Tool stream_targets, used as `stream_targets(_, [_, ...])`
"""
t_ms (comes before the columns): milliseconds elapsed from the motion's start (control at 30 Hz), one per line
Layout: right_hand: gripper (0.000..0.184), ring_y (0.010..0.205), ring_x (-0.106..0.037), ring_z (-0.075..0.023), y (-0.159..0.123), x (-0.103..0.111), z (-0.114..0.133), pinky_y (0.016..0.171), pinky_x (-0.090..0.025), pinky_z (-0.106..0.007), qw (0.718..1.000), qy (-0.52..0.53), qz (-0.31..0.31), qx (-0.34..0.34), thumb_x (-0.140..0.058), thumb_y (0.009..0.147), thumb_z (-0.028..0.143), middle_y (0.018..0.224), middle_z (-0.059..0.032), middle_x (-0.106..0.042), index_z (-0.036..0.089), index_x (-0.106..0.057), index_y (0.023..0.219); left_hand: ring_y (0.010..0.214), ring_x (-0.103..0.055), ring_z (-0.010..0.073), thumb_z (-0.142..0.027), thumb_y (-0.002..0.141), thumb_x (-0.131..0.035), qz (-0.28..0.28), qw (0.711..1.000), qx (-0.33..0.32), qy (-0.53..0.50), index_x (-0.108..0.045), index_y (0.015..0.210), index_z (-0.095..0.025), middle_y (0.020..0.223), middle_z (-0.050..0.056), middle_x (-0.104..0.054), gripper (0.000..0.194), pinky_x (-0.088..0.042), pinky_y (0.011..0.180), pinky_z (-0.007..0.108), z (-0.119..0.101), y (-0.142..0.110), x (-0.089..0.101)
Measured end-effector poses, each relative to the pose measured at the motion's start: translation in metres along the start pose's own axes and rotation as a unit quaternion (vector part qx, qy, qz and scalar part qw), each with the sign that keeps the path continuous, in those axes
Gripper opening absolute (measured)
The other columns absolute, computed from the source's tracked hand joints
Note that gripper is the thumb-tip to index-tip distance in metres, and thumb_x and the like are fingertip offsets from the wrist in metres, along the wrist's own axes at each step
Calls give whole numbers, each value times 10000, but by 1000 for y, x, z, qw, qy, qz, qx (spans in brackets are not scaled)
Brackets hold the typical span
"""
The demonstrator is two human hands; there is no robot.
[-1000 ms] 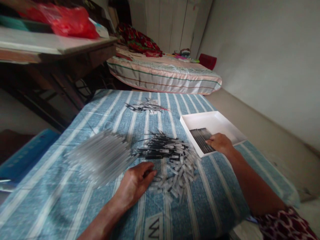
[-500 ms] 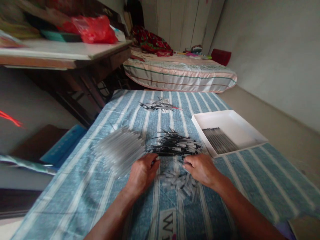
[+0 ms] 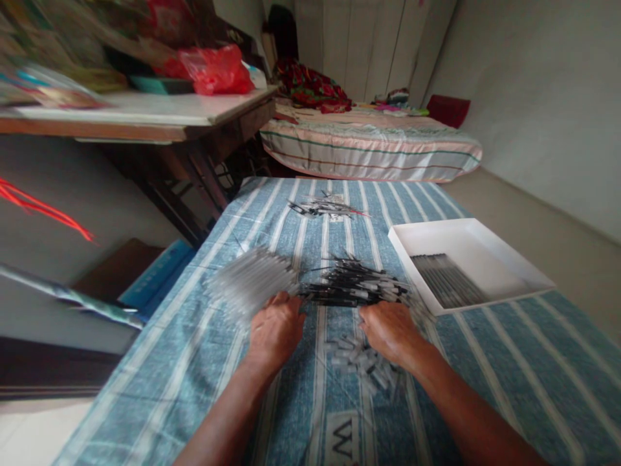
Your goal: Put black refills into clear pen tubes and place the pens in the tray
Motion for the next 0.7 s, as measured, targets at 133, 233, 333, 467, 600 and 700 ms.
stream_targets(133, [235, 803, -677, -272, 1, 2, 1, 655, -475, -315, 1000, -2, -1, -6, -478, 833, 240, 822, -136, -719, 171, -701, 815, 898, -602, 259, -230, 812, -466, -4, 1000, 6, 8, -644, 871, -155, 898, 117, -617, 202, -459, 742, 328, -1, 0, 0])
stream_targets(233, [249, 792, -679, -263, 3, 4, 3, 644, -473, -303, 1000, 9, -17, -7, -467, 849, 291, 804, -118, -720, 190, -692, 816, 886, -603, 252, -232, 815, -457, 15, 1000, 10, 7, -649, 804, -152, 881, 113, -627, 209, -458, 738, 317, -1, 1, -1])
stream_targets(333, [250, 764, -682, -251, 9, 8, 8, 631, -468, -294, 999, 1, -43, -1, -432, 867, 254, 770, -108, -716, 196, -675, 860, 876, -604, 241, -233, 821, -441, 27, 1000, 11, 6, -641, 760, -159, 868, 105, -633, 222, -457, 714, 297, -2, 2, -2])
stream_targets(467, [263, 769, -680, -230, 17, 10, 17, 638, -460, -271, 998, -25, -52, 29, -426, 817, 94, 795, -139, -713, 145, -681, 859, 865, -607, 243, -210, 810, -436, 4, 1000, 3, 10, -618, 777, -153, 856, 110, -632, 193, -451, 717, 305, -1, 1, -1])
stream_targets(600, [244, 783, -677, -233, 25, 9, 25, 641, -459, -269, 998, -25, -42, 50, -471, 770, 58, 821, -170, -713, 114, -701, 825, 809, -618, 214, -207, 799, -446, -20, 1000, 12, -7, -589, 790, -162, 832, 94, -634, 151, -435, 692, 282, 4, 2, 0])
stream_targets(700, [220, 780, -679, -214, 32, 6, 30, 640, -455, -247, 998, -16, -22, 57, -505, 751, 45, 807, -160, -718, 114, -710, 790, 733, -620, 185, -210, 800, -435, -36, 998, 37, -43, -572, 747, -174, 802, 71, -643, 151, -411, 633, 257, 10, 3, 0])
Point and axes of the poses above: each hand's wrist, its own y-axis towards the middle knuckle, its own x-axis out of the back of the hand, z = x × y, the point moved 5 cm from there along y, towards the middle knuckle
